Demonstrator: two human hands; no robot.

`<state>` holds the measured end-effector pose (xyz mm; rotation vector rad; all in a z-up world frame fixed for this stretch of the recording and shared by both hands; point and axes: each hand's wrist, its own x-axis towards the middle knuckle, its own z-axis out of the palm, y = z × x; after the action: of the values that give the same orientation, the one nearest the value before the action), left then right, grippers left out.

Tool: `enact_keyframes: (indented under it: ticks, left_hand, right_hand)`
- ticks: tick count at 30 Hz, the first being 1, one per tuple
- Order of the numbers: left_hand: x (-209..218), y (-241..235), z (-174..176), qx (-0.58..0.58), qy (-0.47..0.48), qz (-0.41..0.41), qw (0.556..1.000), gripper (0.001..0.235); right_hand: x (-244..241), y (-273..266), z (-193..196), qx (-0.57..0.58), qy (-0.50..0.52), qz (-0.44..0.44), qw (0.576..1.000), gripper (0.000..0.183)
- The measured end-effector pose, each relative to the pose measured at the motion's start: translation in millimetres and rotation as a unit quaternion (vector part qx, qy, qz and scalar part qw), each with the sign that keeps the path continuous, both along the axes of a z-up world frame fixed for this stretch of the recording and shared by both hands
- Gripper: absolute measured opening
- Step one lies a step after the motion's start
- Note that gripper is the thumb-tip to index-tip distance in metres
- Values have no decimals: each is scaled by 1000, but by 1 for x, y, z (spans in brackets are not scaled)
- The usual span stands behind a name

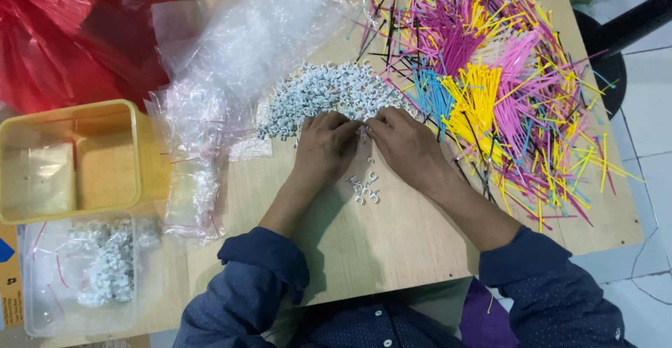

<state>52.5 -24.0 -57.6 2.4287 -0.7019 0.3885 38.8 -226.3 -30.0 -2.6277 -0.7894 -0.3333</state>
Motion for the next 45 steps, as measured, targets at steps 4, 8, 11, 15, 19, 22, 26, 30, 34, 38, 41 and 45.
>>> enact_keyframes:
  ticks: [4, 8, 11, 15, 19, 22, 26, 30, 34, 38, 41, 45]
  left_hand:
    - [-4, 2, 5, -9, -5, -6, 1000, 24]
    - [-3, -4, 0, 5, -11, -6, 1000, 28]
    - [-5, -6, -3, -1, -24, 0, 1000, 24]
    - [-5, -7, -1, -8, -41, 12, 999, 21]
    - [-6, -7, 2, -7, -44, 2, 999, 20]
    - [-6, -8, 1, -3, -66, 7, 998, 16]
    - [-6, -8, -3, 1, -32, -6, 999, 14]
    - [-5, -7, -5, -19, -12, -21, 1000, 12]
    - [-10, 0, 12, -55, 1, -20, 998, 12]
    - [-25, 14, 26, -57, 18, -47, 997, 14]
    - [-47, 18, 32, -50, 108, -46, 992, 16]
    - [-64, 24, 38, -54, 193, -64, 978, 17]
  right_hand:
    - [0, -2, -7, -15, -9, 5, 1000, 17]
    - [2, -6, 1, 21, 36, -15, 999, 18]
    - [2, -7, 10, 147, 90, -24, 985, 19]
    - [3, -9, 12, 265, 84, -39, 960, 18]
    - [1, -8, 17, 295, 91, -32, 951, 20]
    - [-2, -7, 19, 279, 84, -27, 956, 20]
    - [-5, -4, 28, 231, 96, -16, 968, 22]
    - [-7, -1, 30, 242, 94, -16, 966, 20]
    - [-13, -4, 30, 266, 106, -20, 958, 21]
    - [-24, -4, 44, 247, 131, 27, 960, 21]
    - [-36, -1, 51, 261, 187, 64, 945, 21]
    - [-43, -2, 52, 245, 249, 93, 932, 23]
